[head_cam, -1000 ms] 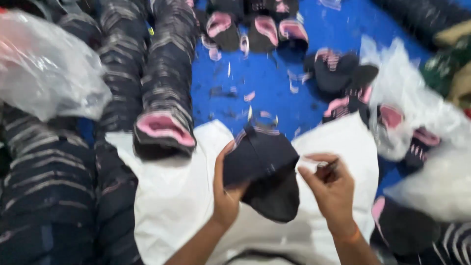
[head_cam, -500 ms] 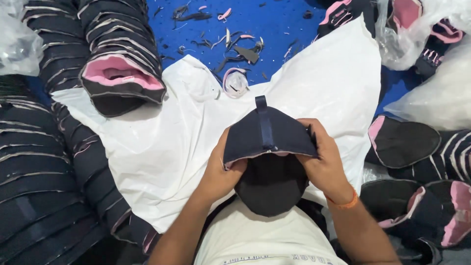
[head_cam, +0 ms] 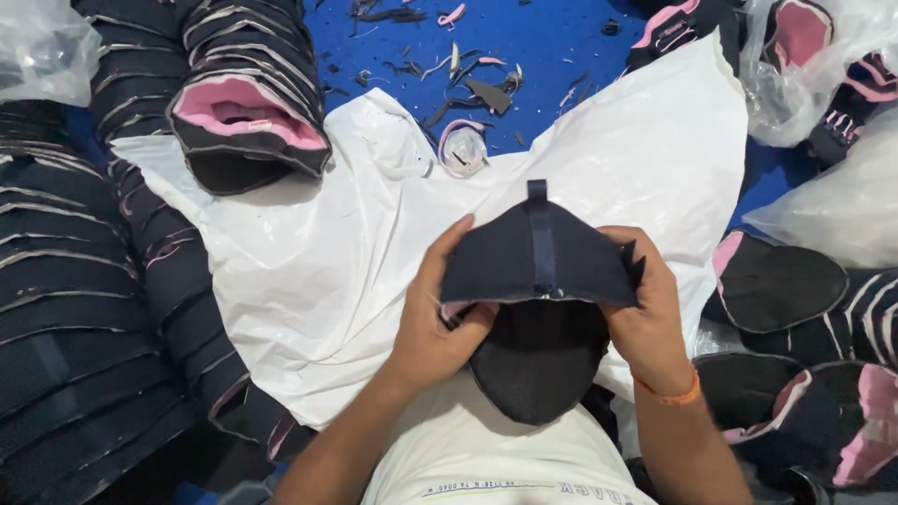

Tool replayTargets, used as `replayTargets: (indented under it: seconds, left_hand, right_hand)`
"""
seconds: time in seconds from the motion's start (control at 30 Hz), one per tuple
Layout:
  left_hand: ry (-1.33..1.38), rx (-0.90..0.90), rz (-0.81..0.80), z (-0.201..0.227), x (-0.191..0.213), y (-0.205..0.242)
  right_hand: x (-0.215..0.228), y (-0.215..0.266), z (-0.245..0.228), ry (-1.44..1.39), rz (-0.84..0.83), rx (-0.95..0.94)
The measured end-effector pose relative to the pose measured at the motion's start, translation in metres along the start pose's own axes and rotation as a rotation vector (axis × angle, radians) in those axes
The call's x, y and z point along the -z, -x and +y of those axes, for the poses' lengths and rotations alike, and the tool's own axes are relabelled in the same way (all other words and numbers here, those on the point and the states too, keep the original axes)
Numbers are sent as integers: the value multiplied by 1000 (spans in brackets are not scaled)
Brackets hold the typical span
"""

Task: The person sits on the floor and uses a pair of scissors to trim excess pink laces and fabric from the interior and exterior of black shoes. They repeatedly pick up shoes, cut the material, and place the shoes back down.

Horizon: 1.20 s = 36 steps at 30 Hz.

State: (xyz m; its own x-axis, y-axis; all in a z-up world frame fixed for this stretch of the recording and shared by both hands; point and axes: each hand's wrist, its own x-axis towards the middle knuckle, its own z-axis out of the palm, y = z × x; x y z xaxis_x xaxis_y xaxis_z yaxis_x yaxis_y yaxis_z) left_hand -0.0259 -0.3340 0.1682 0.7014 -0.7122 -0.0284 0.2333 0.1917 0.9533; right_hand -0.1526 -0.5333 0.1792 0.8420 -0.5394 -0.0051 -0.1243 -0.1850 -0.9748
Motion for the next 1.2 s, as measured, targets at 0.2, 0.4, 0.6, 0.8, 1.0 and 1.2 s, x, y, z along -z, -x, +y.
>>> replayTargets:
  seconds: [0.2, 0.4, 0.6, 0.8, 1.0, 1.2]
  left_hand:
    - [524, 142, -128, -27, 21, 1]
    - [382, 209, -33, -32, 19, -7]
    - [-6, 125, 146, -59, 11, 6]
    - [-101, 84, 120, -45, 13, 7]
    - [205, 388, -114, -40, 17, 9]
    - [586, 523, 102, -60, -2, 16]
  right_hand:
    - [-8, 9, 3, 237, 3, 90]
    - [-17, 17, 0, 361, -86, -135]
    - [-32, 23, -28, 437, 5, 147]
    - [-35, 30, -25, 420, -16, 242]
    - [-43, 22, -5, 325, 127, 278]
    - [-47, 17, -24, 526, 150, 73]
